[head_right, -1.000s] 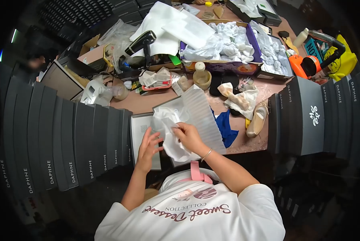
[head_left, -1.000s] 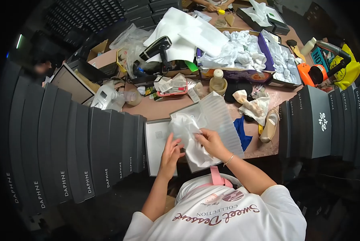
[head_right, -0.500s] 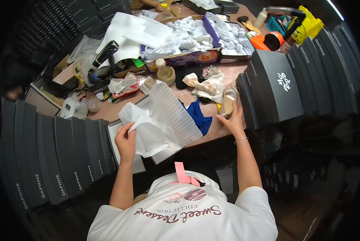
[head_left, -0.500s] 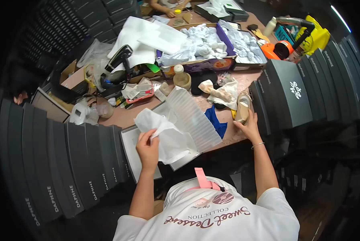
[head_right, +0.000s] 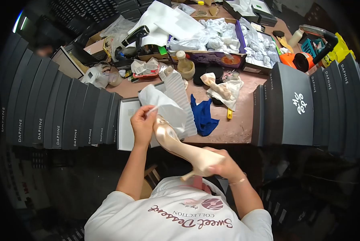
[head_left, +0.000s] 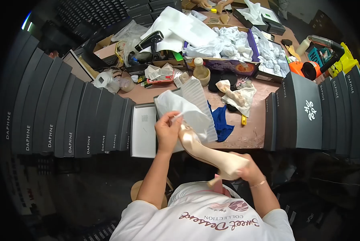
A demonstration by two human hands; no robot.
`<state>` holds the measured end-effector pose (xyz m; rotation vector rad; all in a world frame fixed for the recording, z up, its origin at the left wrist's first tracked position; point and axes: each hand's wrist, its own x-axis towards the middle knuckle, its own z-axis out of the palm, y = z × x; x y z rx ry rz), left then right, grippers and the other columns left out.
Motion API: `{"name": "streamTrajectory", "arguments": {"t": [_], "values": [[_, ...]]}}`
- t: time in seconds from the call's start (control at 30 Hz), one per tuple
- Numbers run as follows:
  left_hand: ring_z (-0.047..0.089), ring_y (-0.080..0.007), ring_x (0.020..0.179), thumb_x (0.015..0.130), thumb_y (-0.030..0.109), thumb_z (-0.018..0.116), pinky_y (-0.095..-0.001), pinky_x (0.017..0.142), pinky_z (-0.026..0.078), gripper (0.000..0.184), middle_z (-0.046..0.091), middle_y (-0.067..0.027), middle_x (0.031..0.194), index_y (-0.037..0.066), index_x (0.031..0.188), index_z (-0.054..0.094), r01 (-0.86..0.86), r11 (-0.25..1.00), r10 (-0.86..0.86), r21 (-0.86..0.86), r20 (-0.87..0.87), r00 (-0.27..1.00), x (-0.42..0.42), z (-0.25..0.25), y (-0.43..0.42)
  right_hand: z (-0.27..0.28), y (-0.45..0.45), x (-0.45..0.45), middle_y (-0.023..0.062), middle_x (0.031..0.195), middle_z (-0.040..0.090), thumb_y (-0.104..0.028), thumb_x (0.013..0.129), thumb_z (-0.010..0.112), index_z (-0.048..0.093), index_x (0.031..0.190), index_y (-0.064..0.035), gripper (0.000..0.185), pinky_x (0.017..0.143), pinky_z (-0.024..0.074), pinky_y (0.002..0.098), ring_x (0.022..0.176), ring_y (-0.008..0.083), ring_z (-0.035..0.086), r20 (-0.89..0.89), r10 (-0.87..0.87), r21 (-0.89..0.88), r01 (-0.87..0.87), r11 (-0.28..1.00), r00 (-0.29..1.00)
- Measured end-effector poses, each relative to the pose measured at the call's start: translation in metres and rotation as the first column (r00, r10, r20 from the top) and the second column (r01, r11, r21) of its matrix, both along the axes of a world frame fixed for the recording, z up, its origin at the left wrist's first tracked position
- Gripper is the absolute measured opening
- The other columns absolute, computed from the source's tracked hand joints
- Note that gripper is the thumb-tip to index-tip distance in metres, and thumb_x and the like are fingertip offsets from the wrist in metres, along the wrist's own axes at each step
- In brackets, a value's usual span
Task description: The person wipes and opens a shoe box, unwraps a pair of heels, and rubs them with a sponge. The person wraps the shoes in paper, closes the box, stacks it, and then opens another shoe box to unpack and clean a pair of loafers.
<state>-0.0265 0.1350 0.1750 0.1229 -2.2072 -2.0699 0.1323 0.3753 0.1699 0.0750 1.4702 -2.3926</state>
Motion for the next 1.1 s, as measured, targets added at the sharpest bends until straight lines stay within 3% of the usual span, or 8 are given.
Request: {"name": "streamTrajectory", "arguments": {"t": [0.07,0.13,0.3,0.47,0.73,0.8,1.0,1.1], "values": [[0.043,-0.0093,0.063,0.079,-0.002,0.061,-0.0193,0.060,0.038,0.014,0.052,0.0000,0.073,-0.001,0.093,0.065,-0.004,0.997,-0.002,-0.077,-0.074,0.997,0.026,0.009,-0.005,-0.018,-0.028,-0.020,0.0191,0.105,0.062,-0.029,0.065,0.074,0.056,0.116,0.0090,0.067,0.075,0.0522,0.0296,0.088,0.0275,0.062,0.034,0.011,-0.045,-0.009,0.999,0.999],[0.043,-0.0097,0.061,0.079,-0.002,0.061,-0.0196,0.059,0.039,0.014,0.052,-0.0001,0.071,0.000,0.093,0.065,-0.017,0.988,-0.006,-0.156,-0.145,0.989,0.043,0.015,-0.015,-0.024,-0.051,-0.039,0.0206,0.110,0.057,-0.034,0.075,0.067,0.048,0.124,0.0070,0.067,0.066,0.0541,0.0282,0.086,0.0286,0.060,0.297,-0.219,-0.208,0.287,0.935,0.929],[0.043,-0.0114,0.057,0.079,-0.002,0.061,-0.0217,0.056,0.039,0.017,0.054,-0.0015,0.069,0.000,0.095,0.066,-0.049,0.934,0.019,-0.355,-0.087,0.996,0.044,0.009,-0.036,-0.045,-0.061,-0.035,0.0227,0.114,0.054,-0.038,0.082,0.060,0.040,0.129,0.0047,0.067,0.060,0.0546,0.0264,0.085,0.0306,0.059,0.376,0.083,-0.785,0.269,0.559,0.923],[0.043,-0.0132,0.053,0.078,0.000,0.062,-0.0251,0.053,0.040,0.020,0.056,-0.0032,0.067,0.000,0.098,0.066,-0.011,0.937,-0.067,-0.349,-0.209,0.976,0.040,0.002,-0.057,-0.049,-0.083,-0.050,0.0201,0.113,0.054,-0.040,0.082,0.059,0.043,0.129,-0.0022,0.062,0.059,0.0522,0.0255,0.082,0.0311,0.054,0.354,0.189,-0.882,0.259,0.393,0.916],[0.043,-0.0147,0.052,0.078,0.001,0.062,-0.0286,0.050,0.039,0.023,0.056,-0.0036,0.069,0.002,0.100,0.067,0.050,0.920,-0.160,-0.388,-0.258,0.953,0.047,0.034,-0.090,0.000,-0.166,-0.092,0.0202,0.117,0.054,-0.038,0.081,0.060,0.043,0.130,-0.0018,0.064,0.070,0.0522,0.0303,0.091,0.0328,0.058,0.396,0.051,-0.708,0.269,0.653,0.917],[0.042,-0.0162,0.051,0.078,0.001,0.061,-0.0287,0.048,0.037,0.024,0.053,-0.0031,0.068,0.005,0.101,0.067,0.006,0.844,-0.258,-0.537,-0.395,0.882,0.054,0.041,-0.093,0.022,-0.214,-0.102,0.0205,0.117,0.054,-0.031,0.082,0.058,0.041,0.128,0.0036,0.060,0.077,0.0506,0.0327,0.092,0.0263,0.059,0.353,-0.316,-0.496,0.462,0.735,0.881],[0.041,-0.0179,0.049,0.078,0.001,0.063,-0.0293,0.047,0.036,0.022,0.050,-0.0028,0.066,0.007,0.099,0.066,-0.073,0.890,-0.156,-0.450,-0.451,0.879,0.026,0.018,-0.151,-0.007,-0.213,-0.120,0.0192,0.115,0.056,-0.023,0.081,0.060,0.043,0.126,0.0057,0.056,0.082,0.0473,0.0333,0.094,0.0231,0.059,0.254,-0.136,-0.534,0.257,0.806,0.957],[0.039,-0.0151,0.050,0.079,0.001,0.062,-0.0278,0.046,0.033,0.015,0.052,-0.0025,0.067,0.004,0.093,0.065,-0.017,0.882,-0.233,-0.471,-0.467,0.853,0.031,0.007,-0.143,-0.033,-0.214,-0.116,0.0183,0.114,0.057,-0.018,0.078,0.062,0.044,0.125,0.0071,0.056,0.085,0.0456,0.0351,0.098,0.0229,0.058,0.052,-0.186,-0.122,0.192,0.974,0.981]]}}
